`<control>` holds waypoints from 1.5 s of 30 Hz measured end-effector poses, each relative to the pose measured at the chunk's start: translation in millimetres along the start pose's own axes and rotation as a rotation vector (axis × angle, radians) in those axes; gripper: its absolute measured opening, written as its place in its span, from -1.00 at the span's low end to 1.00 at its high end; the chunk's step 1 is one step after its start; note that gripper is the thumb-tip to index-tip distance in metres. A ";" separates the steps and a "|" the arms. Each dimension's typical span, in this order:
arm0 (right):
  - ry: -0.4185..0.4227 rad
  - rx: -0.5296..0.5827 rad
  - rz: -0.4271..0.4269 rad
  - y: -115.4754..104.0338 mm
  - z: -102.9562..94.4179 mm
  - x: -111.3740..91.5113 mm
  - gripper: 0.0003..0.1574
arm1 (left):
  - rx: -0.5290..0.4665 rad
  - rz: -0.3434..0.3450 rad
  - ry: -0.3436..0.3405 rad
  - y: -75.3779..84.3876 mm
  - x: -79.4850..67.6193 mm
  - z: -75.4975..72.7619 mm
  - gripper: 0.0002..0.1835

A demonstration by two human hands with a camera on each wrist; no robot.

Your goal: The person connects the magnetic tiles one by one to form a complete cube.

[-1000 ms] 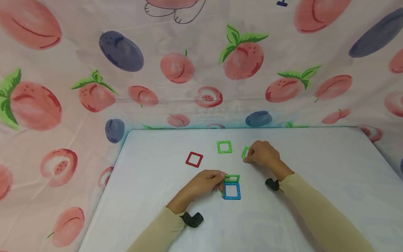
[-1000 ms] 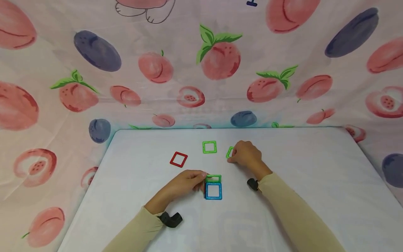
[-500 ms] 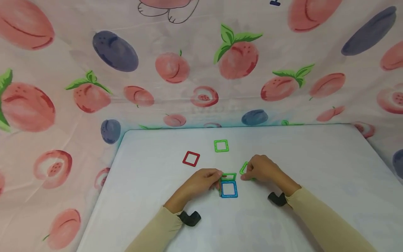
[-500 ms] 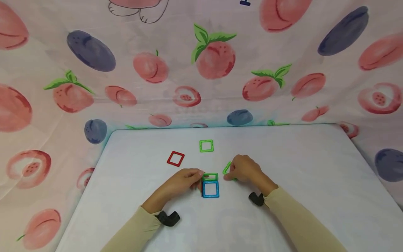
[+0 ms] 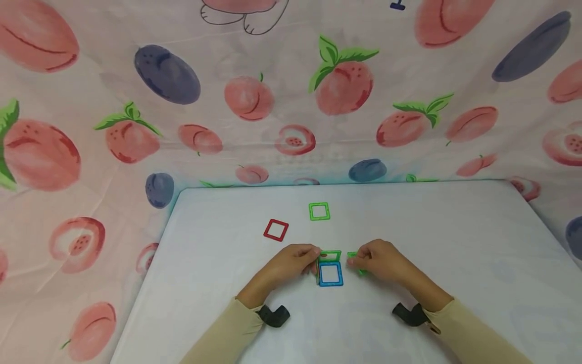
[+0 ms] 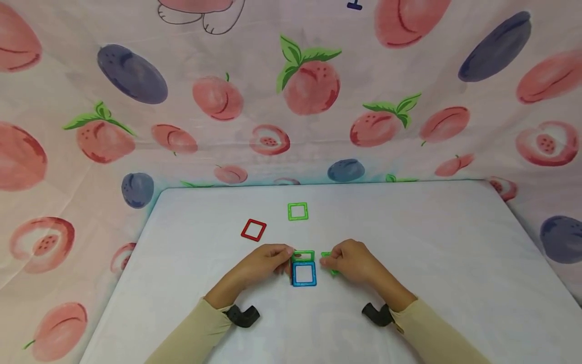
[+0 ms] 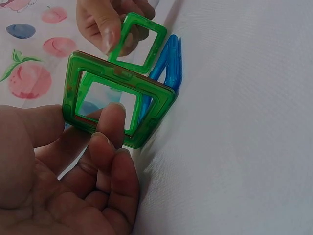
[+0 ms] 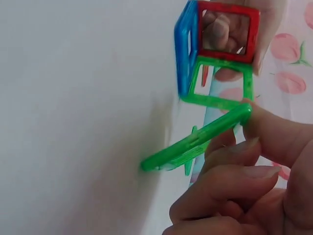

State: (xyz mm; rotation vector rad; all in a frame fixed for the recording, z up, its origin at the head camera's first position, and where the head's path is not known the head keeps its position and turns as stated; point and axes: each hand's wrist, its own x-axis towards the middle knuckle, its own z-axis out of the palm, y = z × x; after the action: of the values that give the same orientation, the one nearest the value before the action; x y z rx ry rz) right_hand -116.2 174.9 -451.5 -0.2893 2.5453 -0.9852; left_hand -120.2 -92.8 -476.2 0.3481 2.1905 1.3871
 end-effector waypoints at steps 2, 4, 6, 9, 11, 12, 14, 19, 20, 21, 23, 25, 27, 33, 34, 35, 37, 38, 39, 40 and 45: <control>0.004 0.024 0.001 -1.7 0.6 -2.2 -0.56 | -0.002 0.000 -0.003 0.3 -0.3 0.1 -0.58; 0.010 0.047 0.000 -3.5 1.6 -3.5 -0.55 | -0.003 0.004 -0.006 0.9 -0.6 0.0 -0.58; 0.014 0.072 0.000 -5.5 3.2 -3.6 -0.55 | -0.003 0.012 -0.008 1.6 -0.7 -0.3 -0.58; 0.008 0.098 -0.005 -8.2 7.2 -2.2 -0.56 | -0.002 0.019 -0.010 1.8 -0.8 -0.9 -0.58; 0.003 0.116 -0.001 -9.9 10.1 -1.7 -0.59 | -0.003 0.018 -0.012 1.2 -0.9 -1.3 -0.57; 0.002 0.121 0.001 -10.5 11.5 -1.9 -0.60 | -0.003 0.017 -0.012 0.6 -0.9 -1.4 -0.57; 0.005 0.133 0.005 -11.6 13.7 -3.0 -0.62 | -0.006 0.013 -0.015 -0.9 -1.0 -1.6 -0.59; 0.027 0.137 0.008 -12.3 17.3 -5.9 -0.61 | -0.014 0.009 -0.031 -2.8 -1.5 -2.5 -0.65; 0.031 0.129 -0.001 -12.2 18.1 -5.8 -0.62 | -0.015 0.010 -0.035 -2.9 -1.6 -2.8 -0.66; 0.035 0.118 -0.012 -12.2 18.8 -5.4 -0.62 | -0.011 0.011 -0.037 -3.0 -1.7 -3.1 -0.66; 0.045 0.089 -0.043 -12.4 20.4 -4.3 -0.65 | -0.004 0.012 -0.042 -3.3 -1.8 -3.6 -0.65; 0.055 0.068 -0.076 -13.7 21.9 -3.7 -0.66 | 0.001 0.016 -0.044 -3.4 -2.1 -4.4 -0.63; 0.064 0.053 -0.097 -15.2 23.4 -3.1 -0.68 | 0.005 0.019 -0.047 -3.8 -2.1 -5.1 -0.61; 0.065 0.035 -0.094 -17.6 24.7 -4.2 -0.70 | -0.008 0.032 -0.068 -5.6 -2.1 -4.8 -0.61; 0.064 0.032 -0.087 -17.4 24.2 -4.6 -0.70 | -0.008 0.034 -0.072 -5.8 -2.1 -4.4 -0.62; 0.064 0.031 -0.077 -17.2 23.5 -5.2 -0.70 | -0.010 0.037 -0.076 -5.8 -2.1 -4.1 -0.63; 0.063 0.033 -0.064 -16.4 21.8 -6.0 -0.70 | -0.009 0.041 -0.076 -5.6 -2.3 -3.7 -0.63; 0.062 0.035 -0.062 -16.1 21.0 -6.2 -0.70 | -0.008 0.043 -0.074 -5.4 -2.3 -3.7 -0.64; 0.061 0.041 -0.060 -16.0 20.6 -6.4 -0.69 | -0.007 0.044 -0.071 -5.3 -2.4 -3.7 -0.64; 0.061 0.043 -0.063 -15.6 20.2 -6.4 -0.68 | -0.006 0.045 -0.067 -5.2 -2.4 -3.8 -0.65; 0.060 0.050 -0.068 -14.9 20.2 -7.7 -0.66 | -0.014 0.035 -0.053 -6.1 -2.2 -5.0 -0.66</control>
State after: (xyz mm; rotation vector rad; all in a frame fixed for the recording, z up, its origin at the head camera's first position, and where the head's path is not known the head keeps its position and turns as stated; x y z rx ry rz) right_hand -99.9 154.5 -452.8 -0.3386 2.5749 -1.0968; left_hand -120.7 -100.4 -479.4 0.4156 2.1405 1.3952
